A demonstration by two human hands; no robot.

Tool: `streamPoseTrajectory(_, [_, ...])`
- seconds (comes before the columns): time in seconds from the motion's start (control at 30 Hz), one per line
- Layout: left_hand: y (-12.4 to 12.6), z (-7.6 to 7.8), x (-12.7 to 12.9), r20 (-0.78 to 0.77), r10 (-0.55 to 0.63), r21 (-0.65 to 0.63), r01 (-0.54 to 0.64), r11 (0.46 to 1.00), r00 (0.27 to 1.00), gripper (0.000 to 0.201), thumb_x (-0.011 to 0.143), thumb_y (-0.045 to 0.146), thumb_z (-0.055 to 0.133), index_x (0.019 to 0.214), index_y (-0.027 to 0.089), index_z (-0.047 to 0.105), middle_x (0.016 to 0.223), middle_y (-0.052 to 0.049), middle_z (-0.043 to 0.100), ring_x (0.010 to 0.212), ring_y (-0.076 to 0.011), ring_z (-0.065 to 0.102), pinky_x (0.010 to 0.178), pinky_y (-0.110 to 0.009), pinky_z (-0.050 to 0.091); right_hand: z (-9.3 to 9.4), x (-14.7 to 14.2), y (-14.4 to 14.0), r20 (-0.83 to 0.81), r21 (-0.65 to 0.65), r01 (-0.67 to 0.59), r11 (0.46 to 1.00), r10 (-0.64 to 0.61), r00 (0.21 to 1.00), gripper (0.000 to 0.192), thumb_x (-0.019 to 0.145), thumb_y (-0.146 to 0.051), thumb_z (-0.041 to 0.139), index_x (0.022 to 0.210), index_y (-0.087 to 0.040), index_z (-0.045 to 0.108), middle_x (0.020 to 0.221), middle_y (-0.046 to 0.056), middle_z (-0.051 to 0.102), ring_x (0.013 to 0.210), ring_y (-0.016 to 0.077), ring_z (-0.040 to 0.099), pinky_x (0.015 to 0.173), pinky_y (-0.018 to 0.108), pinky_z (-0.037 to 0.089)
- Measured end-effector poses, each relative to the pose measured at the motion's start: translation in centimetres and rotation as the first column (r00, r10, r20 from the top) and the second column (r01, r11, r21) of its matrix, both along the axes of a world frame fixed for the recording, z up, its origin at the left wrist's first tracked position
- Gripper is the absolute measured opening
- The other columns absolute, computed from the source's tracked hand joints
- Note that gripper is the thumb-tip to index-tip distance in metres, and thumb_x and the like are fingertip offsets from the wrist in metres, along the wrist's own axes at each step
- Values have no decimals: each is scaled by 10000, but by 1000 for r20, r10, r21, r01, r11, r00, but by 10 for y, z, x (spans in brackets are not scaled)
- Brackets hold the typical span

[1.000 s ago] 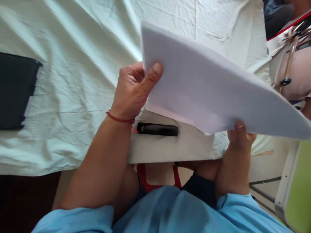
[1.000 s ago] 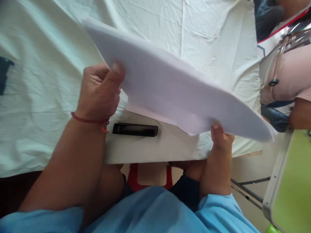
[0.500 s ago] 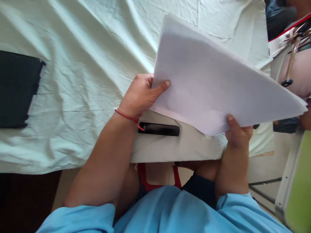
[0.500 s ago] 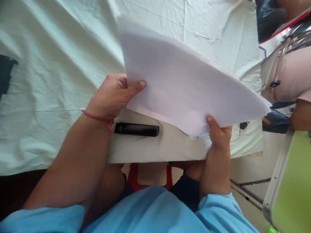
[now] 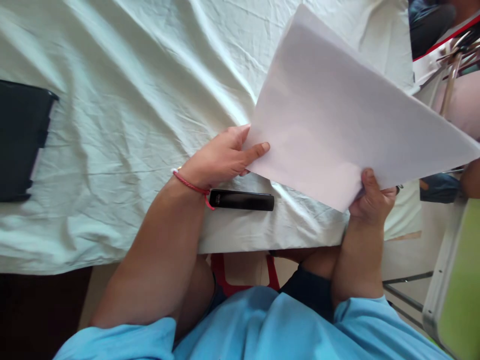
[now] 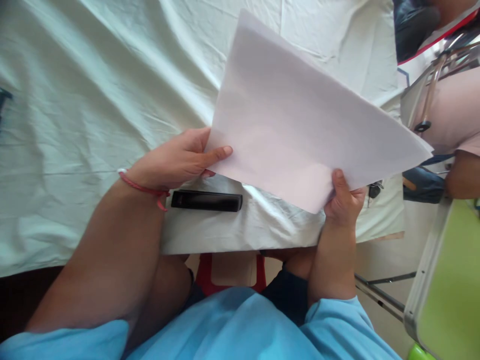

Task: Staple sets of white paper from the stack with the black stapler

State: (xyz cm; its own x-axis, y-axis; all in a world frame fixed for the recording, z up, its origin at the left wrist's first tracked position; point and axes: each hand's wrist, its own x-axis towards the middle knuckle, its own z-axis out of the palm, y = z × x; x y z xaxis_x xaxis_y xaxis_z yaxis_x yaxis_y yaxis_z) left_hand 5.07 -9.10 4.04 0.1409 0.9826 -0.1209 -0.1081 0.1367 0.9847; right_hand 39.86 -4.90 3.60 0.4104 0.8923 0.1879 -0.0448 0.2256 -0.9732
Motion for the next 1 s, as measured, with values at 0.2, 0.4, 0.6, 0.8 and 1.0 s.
streamPoseTrajectory(0.2, [-1,5,2,115,-23,-115,37,993,993,436,976,603,934,896,200,789,738,-36,669,508,-106,461,417,-226,355,0,3,2,-8,45,9,999,-9,1000,486,651,-363,1057,1059,-197,850,1226,51,881,1377,303,794,1374,583,555])
streamPoseTrajectory(0.4, [-3,12,-1,45,-102,-120,107,987,994,507,965,597,949,766,190,723,691,-24,595,548,-102,499,495,-224,383,0,4,2,-26,42,25,999,-24,999,482,648,-362,1053,1034,-168,839,1329,107,856,1449,329,759,1346,553,586])
streamPoseTrajectory(0.6, [-3,13,-2,96,-104,-86,113,990,990,495,930,631,974,849,195,755,752,-11,585,615,-93,473,546,-213,385,2,4,2,-17,66,8,998,-7,1000,443,680,-364,1034,1051,-203,853,1211,47,887,1403,305,790,1361,564,582])
streamPoseTrajectory(0.8, [-5,16,-1,101,-173,-126,186,975,980,644,974,753,891,733,208,646,641,-14,535,542,-91,404,528,-251,264,2,5,3,-33,88,19,996,-16,999,411,716,-371,1018,1062,-219,858,1151,12,894,1328,274,824,1370,547,580])
streamPoseTrajectory(1.0, [-5,20,-6,-8,-184,-3,184,983,983,662,1057,690,811,662,223,557,601,14,469,554,-88,359,537,-256,281,1,5,1,-38,4,6,1000,-6,999,439,701,-369,1040,1061,-190,863,1221,57,892,1332,261,815,1329,492,605])
